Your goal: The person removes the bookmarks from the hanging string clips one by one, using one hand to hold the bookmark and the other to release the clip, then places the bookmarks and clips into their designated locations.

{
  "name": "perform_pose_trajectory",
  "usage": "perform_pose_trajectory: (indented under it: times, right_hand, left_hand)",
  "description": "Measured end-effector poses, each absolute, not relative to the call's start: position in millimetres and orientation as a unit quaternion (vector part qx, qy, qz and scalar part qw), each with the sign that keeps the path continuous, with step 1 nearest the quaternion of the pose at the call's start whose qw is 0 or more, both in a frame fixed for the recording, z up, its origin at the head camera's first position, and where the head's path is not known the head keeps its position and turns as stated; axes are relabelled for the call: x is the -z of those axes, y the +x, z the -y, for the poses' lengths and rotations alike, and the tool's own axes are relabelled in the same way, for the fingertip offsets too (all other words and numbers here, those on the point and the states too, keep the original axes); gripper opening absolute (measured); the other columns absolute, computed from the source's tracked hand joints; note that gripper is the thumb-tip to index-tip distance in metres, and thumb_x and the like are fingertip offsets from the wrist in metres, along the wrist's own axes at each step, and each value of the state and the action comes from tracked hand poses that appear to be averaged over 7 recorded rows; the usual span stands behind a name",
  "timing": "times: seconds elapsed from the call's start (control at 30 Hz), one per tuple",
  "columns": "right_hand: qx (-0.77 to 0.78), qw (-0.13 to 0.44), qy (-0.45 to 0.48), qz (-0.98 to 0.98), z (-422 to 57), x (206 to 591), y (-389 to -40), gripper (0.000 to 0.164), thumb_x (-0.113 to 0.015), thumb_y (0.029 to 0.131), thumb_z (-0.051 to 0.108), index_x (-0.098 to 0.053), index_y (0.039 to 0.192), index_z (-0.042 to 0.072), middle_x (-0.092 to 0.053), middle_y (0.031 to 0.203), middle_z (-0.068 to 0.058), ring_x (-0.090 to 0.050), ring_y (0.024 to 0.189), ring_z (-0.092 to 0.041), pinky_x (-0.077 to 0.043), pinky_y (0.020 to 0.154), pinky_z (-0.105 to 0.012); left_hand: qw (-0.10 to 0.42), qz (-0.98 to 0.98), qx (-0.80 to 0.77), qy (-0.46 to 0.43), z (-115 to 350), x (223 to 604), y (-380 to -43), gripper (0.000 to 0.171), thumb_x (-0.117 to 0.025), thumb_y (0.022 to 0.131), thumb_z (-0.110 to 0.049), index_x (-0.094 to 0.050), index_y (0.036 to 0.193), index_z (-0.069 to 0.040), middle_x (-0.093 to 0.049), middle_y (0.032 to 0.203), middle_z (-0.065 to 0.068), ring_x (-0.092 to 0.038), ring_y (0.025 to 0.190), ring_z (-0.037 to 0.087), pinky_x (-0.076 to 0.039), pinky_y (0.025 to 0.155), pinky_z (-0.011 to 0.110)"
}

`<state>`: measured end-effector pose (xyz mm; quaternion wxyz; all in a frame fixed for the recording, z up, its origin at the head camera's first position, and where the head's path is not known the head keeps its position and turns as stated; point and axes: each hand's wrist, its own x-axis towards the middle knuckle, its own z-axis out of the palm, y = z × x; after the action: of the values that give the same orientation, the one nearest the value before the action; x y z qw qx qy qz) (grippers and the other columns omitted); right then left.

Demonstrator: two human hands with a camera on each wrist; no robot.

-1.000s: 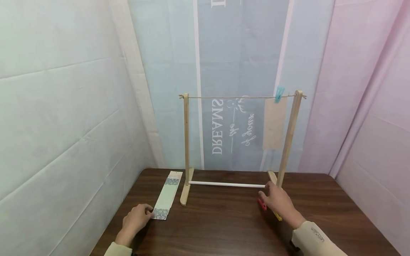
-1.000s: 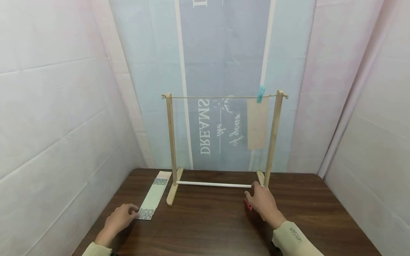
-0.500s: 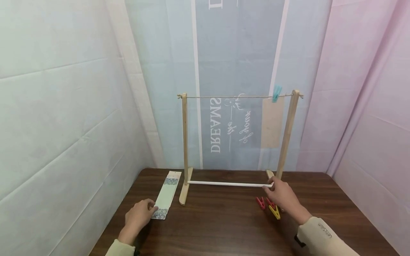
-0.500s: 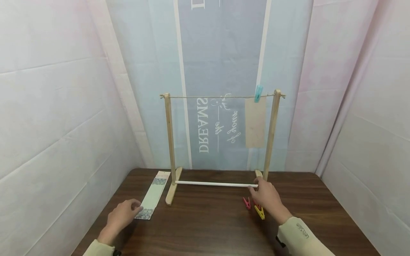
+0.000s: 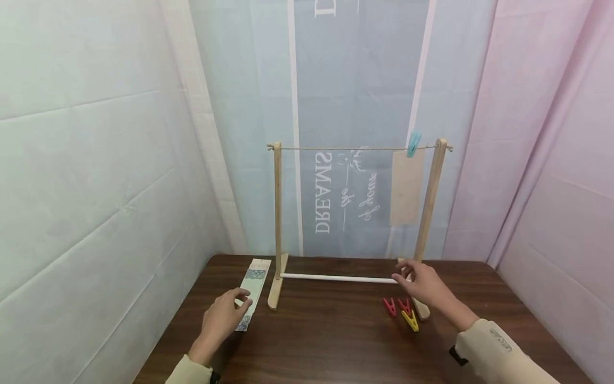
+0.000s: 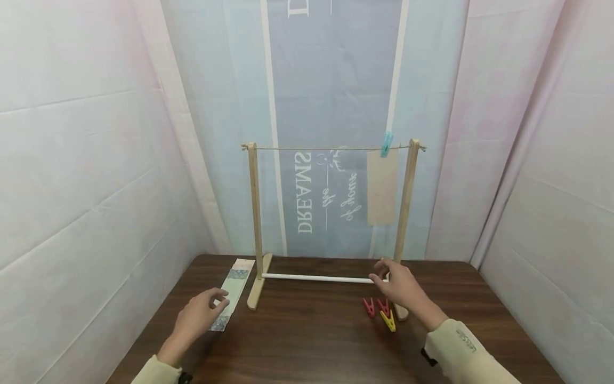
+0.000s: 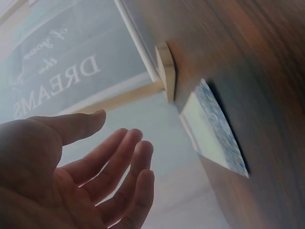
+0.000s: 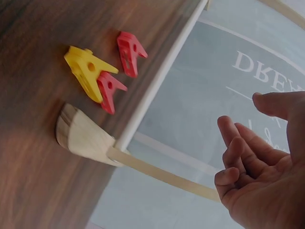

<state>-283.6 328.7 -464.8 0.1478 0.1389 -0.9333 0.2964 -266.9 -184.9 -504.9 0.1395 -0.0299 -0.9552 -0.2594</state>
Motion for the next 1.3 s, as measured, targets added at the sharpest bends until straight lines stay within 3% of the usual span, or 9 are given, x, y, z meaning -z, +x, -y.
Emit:
perform_pose_trajectory:
  times: [0.4,0.77,0.9,1.13,1.3]
  right_hand:
    - [-0.287,0.160,0.170,0.929,-334.8,435.1,-280.5,0.032,-0.073,0.105,0.032,-0.071,0.123,0.006,-0.073,0.096,0.001,-0.061,0.071,-0.008,-0.050,0.059,-0.029]
    - [-0.265,0.190,0.187,0.927,-336.9,406.4,-279.9,0.032,-0.074,0.105,0.030,-0.071,0.124,0.005,-0.074,0.099,-0.001,-0.058,0.073,-0.009,-0.046,0.059,-0.028]
    - [-0.264,0.204,0.200,0.921,-339.3,398.9,-280.8,0.027,-0.076,0.104,0.026,-0.072,0.121,0.006,-0.075,0.098,0.000,-0.058,0.072,-0.008,-0.046,0.057,-0.028]
    - [-0.265,0.214,0.214,0.916,-342.6,388.1,-282.8,0.025,-0.076,0.103,0.024,-0.072,0.120,0.005,-0.075,0.097,-0.001,-0.058,0.070,-0.009,-0.045,0.056,-0.028]
    - [-0.260,0.226,0.220,0.913,-344.6,384.0,-283.5,0.024,-0.077,0.103,0.022,-0.072,0.119,0.005,-0.076,0.096,-0.001,-0.057,0.069,-0.007,-0.045,0.056,-0.027]
  left_hand:
    - [0.117,0.951,0.284,-0.047,159.4,502.4,-269.8,0.025,-0.081,0.098,-0.027,-0.079,0.121,-0.019,-0.078,0.100,0.000,-0.067,0.073,0.012,-0.048,0.053,0.035]
    - [0.145,0.937,0.298,-0.108,134.0,496.2,-272.9,0.023,-0.077,0.101,-0.027,-0.078,0.121,-0.015,-0.078,0.104,0.001,-0.072,0.087,0.018,-0.056,0.066,0.040]
    - [0.144,0.928,0.317,-0.131,126.4,494.3,-273.9,0.028,-0.077,0.101,-0.027,-0.077,0.126,-0.015,-0.079,0.107,0.003,-0.074,0.085,0.018,-0.057,0.067,0.040]
    - [0.155,0.923,0.318,-0.153,115.7,493.5,-279.1,0.032,-0.077,0.102,-0.026,-0.075,0.131,-0.013,-0.076,0.124,0.009,-0.075,0.102,0.030,-0.060,0.074,0.047]
    - [0.162,0.915,0.327,-0.170,105.8,490.5,-281.4,0.032,-0.077,0.102,-0.027,-0.075,0.130,-0.012,-0.077,0.122,0.008,-0.074,0.100,0.028,-0.059,0.075,0.046]
